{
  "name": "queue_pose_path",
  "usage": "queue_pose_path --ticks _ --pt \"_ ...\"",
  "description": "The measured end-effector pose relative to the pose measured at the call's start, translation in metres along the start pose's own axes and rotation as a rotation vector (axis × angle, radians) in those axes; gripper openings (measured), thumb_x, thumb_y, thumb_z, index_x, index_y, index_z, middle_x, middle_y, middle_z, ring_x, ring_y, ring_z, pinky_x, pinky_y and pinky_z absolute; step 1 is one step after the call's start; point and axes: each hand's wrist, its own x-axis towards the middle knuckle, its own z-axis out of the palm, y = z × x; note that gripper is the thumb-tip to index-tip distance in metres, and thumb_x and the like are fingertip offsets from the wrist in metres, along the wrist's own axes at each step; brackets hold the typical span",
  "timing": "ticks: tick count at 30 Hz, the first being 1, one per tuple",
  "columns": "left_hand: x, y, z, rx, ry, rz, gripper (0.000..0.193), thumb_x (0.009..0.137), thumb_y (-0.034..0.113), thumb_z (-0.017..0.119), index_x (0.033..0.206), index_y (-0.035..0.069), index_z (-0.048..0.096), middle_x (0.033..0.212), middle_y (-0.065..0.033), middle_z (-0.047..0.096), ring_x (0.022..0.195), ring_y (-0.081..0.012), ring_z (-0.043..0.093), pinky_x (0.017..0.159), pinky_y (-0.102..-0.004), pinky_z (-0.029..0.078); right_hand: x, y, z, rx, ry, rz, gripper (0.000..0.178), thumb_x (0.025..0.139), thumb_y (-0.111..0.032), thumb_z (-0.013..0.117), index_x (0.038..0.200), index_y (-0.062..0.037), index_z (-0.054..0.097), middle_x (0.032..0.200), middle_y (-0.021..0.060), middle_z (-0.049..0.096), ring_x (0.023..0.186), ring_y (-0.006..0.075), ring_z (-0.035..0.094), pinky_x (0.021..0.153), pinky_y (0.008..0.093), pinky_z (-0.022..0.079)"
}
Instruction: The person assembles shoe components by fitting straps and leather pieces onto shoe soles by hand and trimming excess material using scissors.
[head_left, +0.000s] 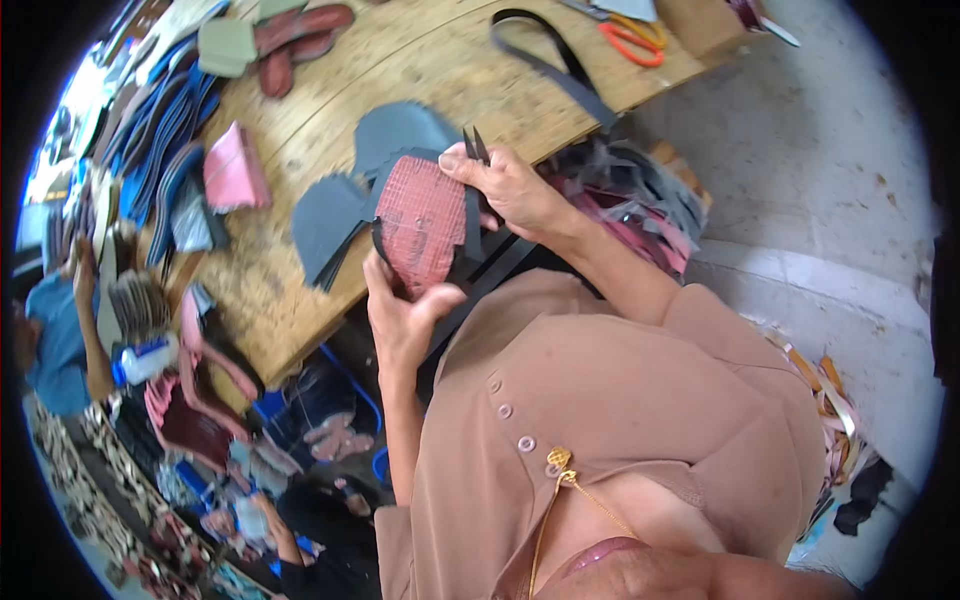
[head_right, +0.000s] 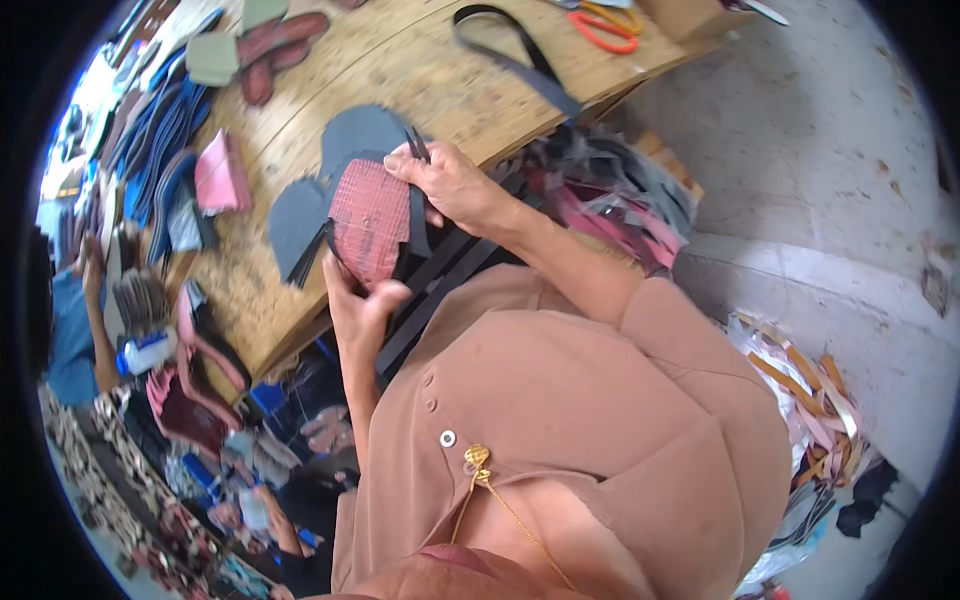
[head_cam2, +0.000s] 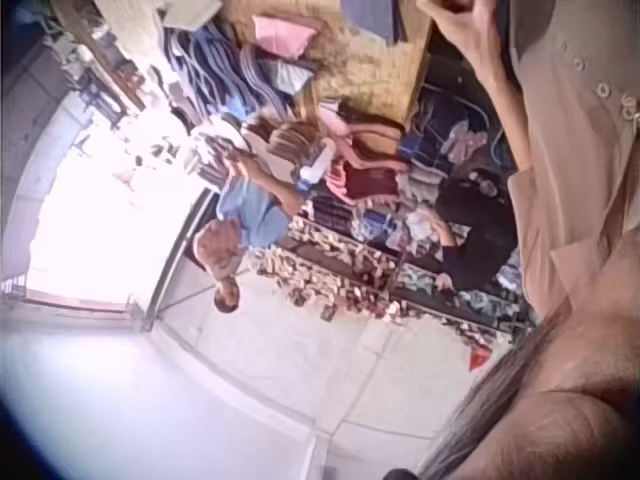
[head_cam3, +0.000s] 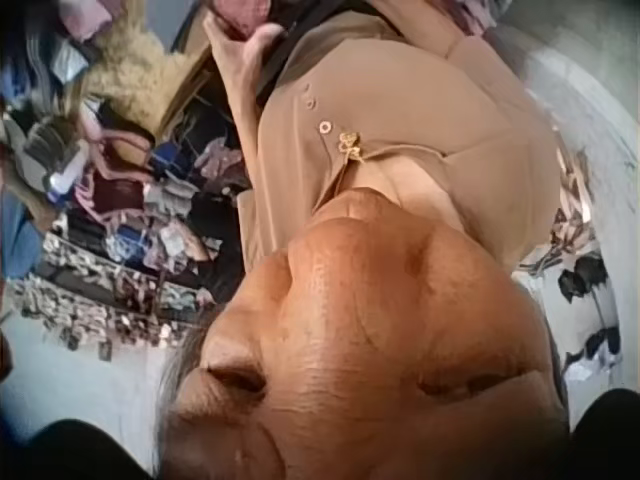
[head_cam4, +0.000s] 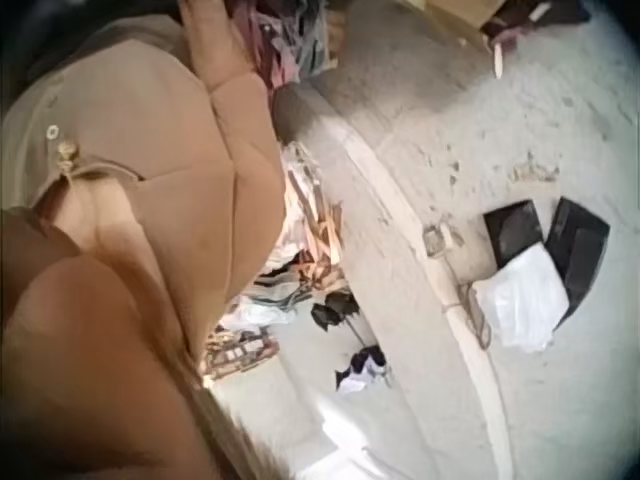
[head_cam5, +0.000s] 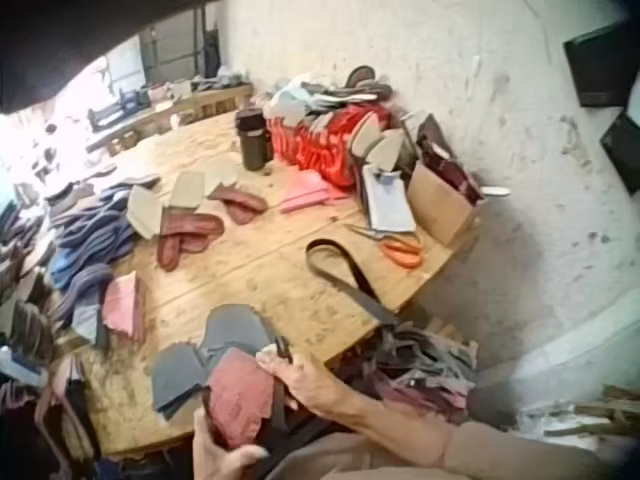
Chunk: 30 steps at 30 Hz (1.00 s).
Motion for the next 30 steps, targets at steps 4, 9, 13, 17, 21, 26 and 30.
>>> queue_pose_path --ticks 4,9,13,17,21,26,30 --pt "-0.051 -0.009 0.026 0.424 0.255 0.058 0.064 0.058 0.022 0.089 0.109 0.001 0.058 0.092 -0.015 0.063 0.08 -0.0291 0.063 0.072 -0.0363 0.051 -0.032 -0.043 -0.015 -0.217 0.135 0.017 0.028 0.099 -0.027 0.048 0.108 -0.004 0.061 0.086 0.0057 0.065 0.063 0.0113 0.06 0.058 0.027 0.052" --pt "-0.042 -0.019 -0.037 0.663 0.545 0.428 0.061 0.06 0.025 0.087 0.108 -0.001 0.059 0.092 -0.0173 0.063 0.08 -0.0357 0.061 0.071 -0.0399 0.05 -0.053 -0.047 -0.165 -0.8 0.743 -0.214 0.039 0.091 -0.03 0.065 0.119 -0.0032 0.059 0.105 0.0079 0.061 0.09 0.0158 0.057 0.079 0.0297 0.048" --pt "-0.032 -0.019 -0.139 0.652 1.005 0.244 0.061 0.074 0.031 0.078 0.116 -0.008 0.058 0.101 -0.0259 0.064 0.092 -0.0413 0.061 0.083 -0.0431 0.048 -0.038 -0.019 -0.184 -1.225 0.616 -0.232 0.038 0.087 -0.035 0.07 0.092 -0.0004 0.055 0.084 0.0063 0.053 0.077 0.0166 0.051 0.076 0.0311 0.044" --pt "-0.035 -0.025 -0.22 0.877 1.207 0.168 0.058 0.076 0.04 0.074 0.106 -0.008 0.062 0.092 -0.03 0.065 0.086 -0.0436 0.064 0.076 -0.0455 0.048 -0.039 -0.027 -0.153 -1.134 0.645 -0.097 0.024 0.092 -0.024 0.065 0.09 -0.0018 0.054 0.075 0.0033 0.055 0.063 0.0101 0.049 0.054 0.0267 0.04" --pt "-0.033 -0.05 -0.269 0.798 0.929 -0.21 0.06 0.072 0.047 0.075 0.104 -0.003 0.064 0.089 -0.0251 0.067 0.081 -0.0393 0.064 0.076 -0.042 0.049 -0.063 -0.085 -0.101 -0.38 0.473 -0.42 0.034 0.093 -0.009 0.06 0.126 -0.0013 0.052 0.081 0.0057 0.061 0.059 0.0065 0.051 0.05 0.0186 0.04" --pt "-0.025 -0.068 -0.266 1.046 1.102 0.069 0.065 0.081 0.04 0.07 0.124 -0.006 0.052 0.121 -0.0254 0.058 0.108 -0.0418 0.056 0.091 -0.0457 0.042 -0.111 -0.163 -0.169 0.019 0.18 -0.887 0.053 0.092 -0.024 0.061 0.134 0.0039 0.045 0.106 0.0129 0.064 0.064 0.0072 0.047 0.049 0.0185 0.036" --pt "0.098 0.014 -0.154 0.582 0.92 0.37 0.06 0.086 0.029 0.07 0.129 -0.005 0.048 0.122 -0.0192 0.056 0.105 -0.0293 0.057 0.093 -0.0392 0.043 -0.077 -0.169 -0.131 -0.288 0.407 -0.759 0.034 0.092 -0.019 0.061 0.118 0.0029 0.058 0.104 0.0045 0.062 0.067 0.0059 0.044 0.05 0.0196 0.03"
